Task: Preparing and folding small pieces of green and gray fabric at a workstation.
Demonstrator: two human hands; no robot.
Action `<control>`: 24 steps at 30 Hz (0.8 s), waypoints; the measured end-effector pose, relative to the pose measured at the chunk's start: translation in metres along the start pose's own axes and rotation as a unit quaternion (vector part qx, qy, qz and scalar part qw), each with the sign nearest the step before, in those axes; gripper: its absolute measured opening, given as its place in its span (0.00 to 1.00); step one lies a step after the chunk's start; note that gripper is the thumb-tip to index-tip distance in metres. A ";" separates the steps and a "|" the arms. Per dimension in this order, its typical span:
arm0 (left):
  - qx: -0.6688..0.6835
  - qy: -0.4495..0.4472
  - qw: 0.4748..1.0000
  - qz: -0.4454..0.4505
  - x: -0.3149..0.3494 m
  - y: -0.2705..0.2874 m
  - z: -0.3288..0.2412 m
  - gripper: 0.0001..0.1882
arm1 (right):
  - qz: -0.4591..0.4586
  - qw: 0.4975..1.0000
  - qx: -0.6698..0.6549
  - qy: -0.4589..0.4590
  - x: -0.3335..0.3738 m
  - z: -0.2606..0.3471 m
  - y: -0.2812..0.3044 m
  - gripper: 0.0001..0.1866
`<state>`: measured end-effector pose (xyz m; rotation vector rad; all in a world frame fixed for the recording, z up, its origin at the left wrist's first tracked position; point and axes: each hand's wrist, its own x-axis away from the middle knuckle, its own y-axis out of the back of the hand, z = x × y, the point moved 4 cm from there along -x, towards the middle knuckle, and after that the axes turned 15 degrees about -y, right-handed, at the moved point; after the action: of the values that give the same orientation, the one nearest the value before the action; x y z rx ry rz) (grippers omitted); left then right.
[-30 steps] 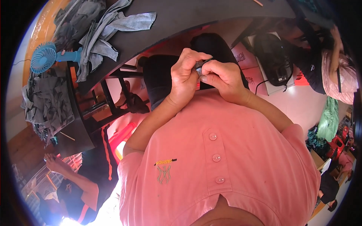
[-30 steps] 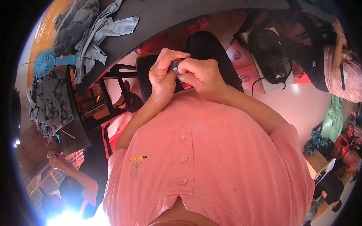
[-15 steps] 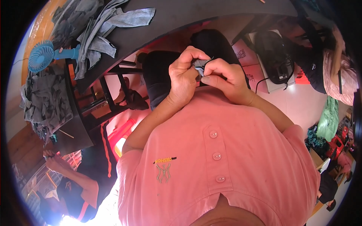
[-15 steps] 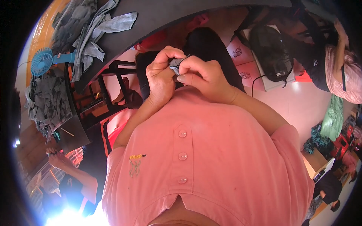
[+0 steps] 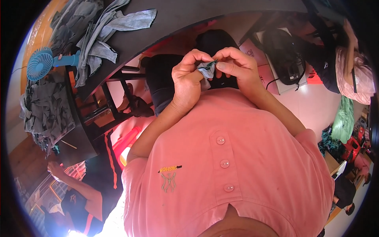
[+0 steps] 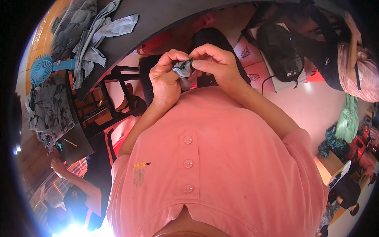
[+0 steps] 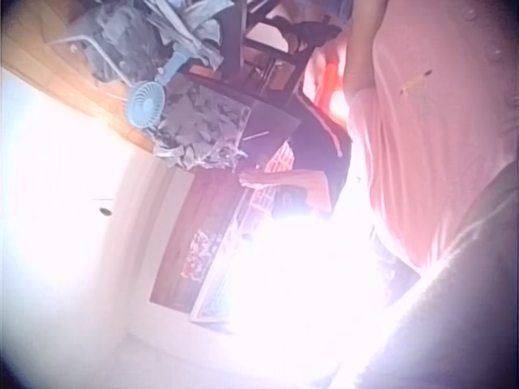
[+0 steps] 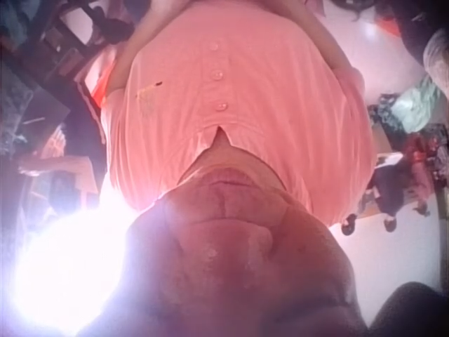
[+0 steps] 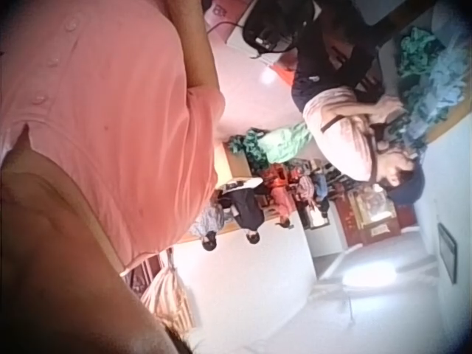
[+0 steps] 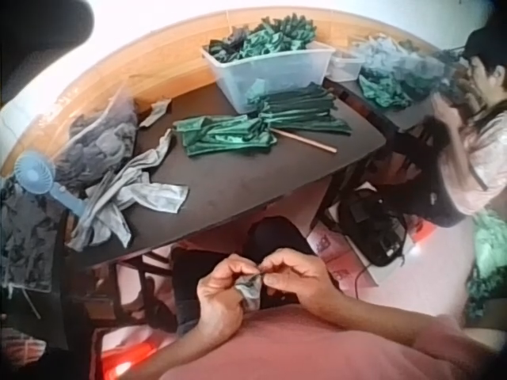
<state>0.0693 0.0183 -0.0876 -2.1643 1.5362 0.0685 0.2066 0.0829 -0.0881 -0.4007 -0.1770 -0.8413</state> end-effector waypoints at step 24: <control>-0.019 0.029 0.999 0.003 0.003 0.006 0.003 0.18 | 0.045 0.997 0.012 -0.057 -0.014 0.000 0.008 0.05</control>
<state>0.0659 0.0152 -0.0936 -2.2099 1.5854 0.0364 0.2031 0.0971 -0.0944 -0.4313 -0.2720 -0.7281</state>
